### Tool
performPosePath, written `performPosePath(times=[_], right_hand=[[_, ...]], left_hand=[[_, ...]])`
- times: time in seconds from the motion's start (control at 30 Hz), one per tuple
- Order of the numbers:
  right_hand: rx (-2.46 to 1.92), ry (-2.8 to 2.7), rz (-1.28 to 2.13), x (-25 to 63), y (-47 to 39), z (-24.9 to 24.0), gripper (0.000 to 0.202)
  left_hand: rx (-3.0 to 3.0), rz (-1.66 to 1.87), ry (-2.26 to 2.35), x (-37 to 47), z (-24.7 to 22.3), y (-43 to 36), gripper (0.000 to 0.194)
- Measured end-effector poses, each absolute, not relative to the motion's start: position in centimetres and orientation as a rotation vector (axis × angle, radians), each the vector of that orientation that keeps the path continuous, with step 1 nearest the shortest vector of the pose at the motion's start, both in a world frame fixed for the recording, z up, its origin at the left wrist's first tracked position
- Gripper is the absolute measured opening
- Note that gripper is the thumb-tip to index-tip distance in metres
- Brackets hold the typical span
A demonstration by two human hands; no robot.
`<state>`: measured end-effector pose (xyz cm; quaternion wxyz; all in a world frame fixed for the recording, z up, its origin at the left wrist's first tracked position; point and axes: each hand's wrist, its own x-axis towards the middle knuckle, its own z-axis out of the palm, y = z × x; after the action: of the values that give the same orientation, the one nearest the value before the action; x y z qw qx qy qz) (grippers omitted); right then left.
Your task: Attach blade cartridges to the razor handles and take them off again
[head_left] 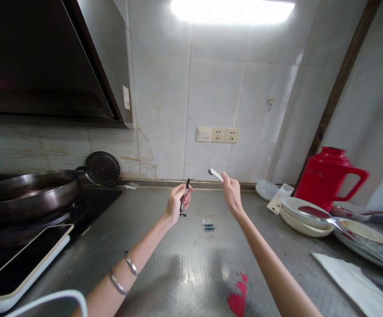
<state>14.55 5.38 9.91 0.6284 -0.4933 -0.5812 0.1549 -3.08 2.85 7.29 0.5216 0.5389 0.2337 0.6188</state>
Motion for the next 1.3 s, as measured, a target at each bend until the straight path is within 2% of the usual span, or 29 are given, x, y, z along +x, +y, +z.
performPosePath(times=[0.17,0.53,1.0,1.3], right_hand=[[-1.148,-1.439,0.201,14.9,7.5,8.7,0.034],[-1.102,-1.469,0.326,15.1,8.5,6.6,0.034],[-0.943,-1.515,0.389,14.7,7.5,7.8,0.038],[-0.938,-1.512,0.387,14.3,7.6,7.4,0.039]], left_hand=[[1.212,1.337,0.440,-2.8,6.8,2.7,0.025],[1.213,1.206,0.428,-2.0,6.2,2.3,0.029],[1.155,1.162,0.345,-1.6,6.3,1.9,0.027],[0.910,0.784,0.096,-1.5,6.4,1.1,0.024]])
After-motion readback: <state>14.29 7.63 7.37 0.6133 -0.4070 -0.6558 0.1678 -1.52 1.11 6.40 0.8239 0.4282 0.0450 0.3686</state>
